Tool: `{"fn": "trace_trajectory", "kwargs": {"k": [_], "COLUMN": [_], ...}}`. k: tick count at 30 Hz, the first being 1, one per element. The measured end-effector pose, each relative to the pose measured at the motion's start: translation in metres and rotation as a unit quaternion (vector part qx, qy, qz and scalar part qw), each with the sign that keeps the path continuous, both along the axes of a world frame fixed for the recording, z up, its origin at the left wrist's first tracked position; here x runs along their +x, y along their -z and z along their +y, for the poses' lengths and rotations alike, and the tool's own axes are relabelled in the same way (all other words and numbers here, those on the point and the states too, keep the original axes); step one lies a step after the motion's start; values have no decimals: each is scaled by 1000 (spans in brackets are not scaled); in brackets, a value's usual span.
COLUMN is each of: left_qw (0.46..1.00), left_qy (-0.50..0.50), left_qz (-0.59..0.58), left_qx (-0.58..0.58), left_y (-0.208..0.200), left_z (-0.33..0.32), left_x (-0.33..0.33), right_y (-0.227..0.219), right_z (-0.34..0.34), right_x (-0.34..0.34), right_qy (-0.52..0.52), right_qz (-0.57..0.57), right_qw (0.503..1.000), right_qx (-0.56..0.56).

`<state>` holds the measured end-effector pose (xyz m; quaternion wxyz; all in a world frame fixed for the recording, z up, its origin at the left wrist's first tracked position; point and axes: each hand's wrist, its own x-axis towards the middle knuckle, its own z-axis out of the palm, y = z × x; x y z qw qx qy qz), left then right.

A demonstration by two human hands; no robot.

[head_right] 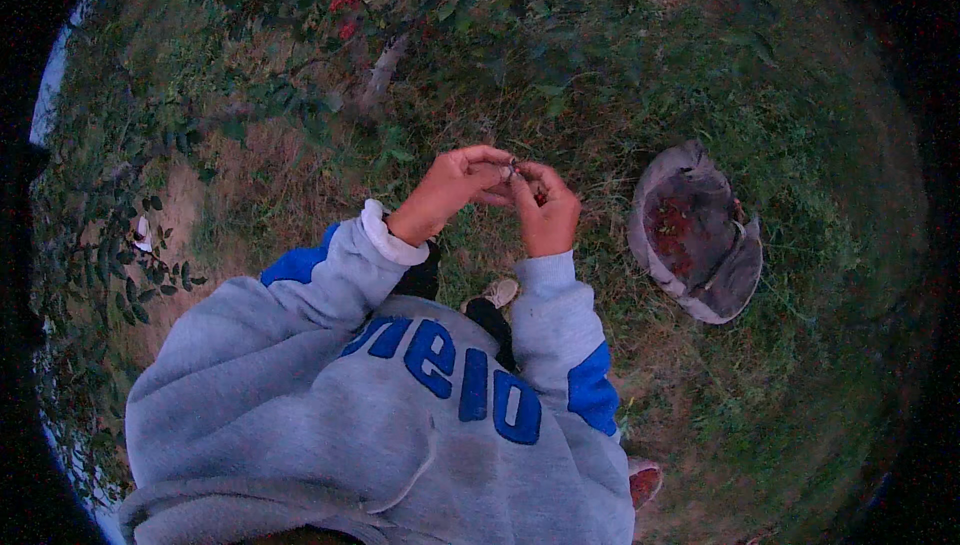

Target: The person picks red berries from a bush by hand and places them into a cloth bag on the ground. The person repeatedly reaches for clusters of berries, detaches them, and deposits them into the bag.

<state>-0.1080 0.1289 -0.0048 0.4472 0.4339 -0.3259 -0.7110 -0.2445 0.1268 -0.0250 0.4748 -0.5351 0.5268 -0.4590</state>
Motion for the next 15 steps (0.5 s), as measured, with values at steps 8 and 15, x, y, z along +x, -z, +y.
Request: {"fn": "trace_trajectory", "kwargs": {"k": [8,15], "left_qw": [991,971], "left_qy": [69,136], "left_qz": [-95,-188], "left_qx": [-60,-62], "left_y": [10,36], "left_z": [-5,-6], "left_x": [8,30], "right_y": [-1,48], "right_z": [3,9], "right_x": [-10,-75], "right_qy": [-26,-24], "right_qz": [37,192], "right_qw": [999,981], "right_qx": [20,-17]}}
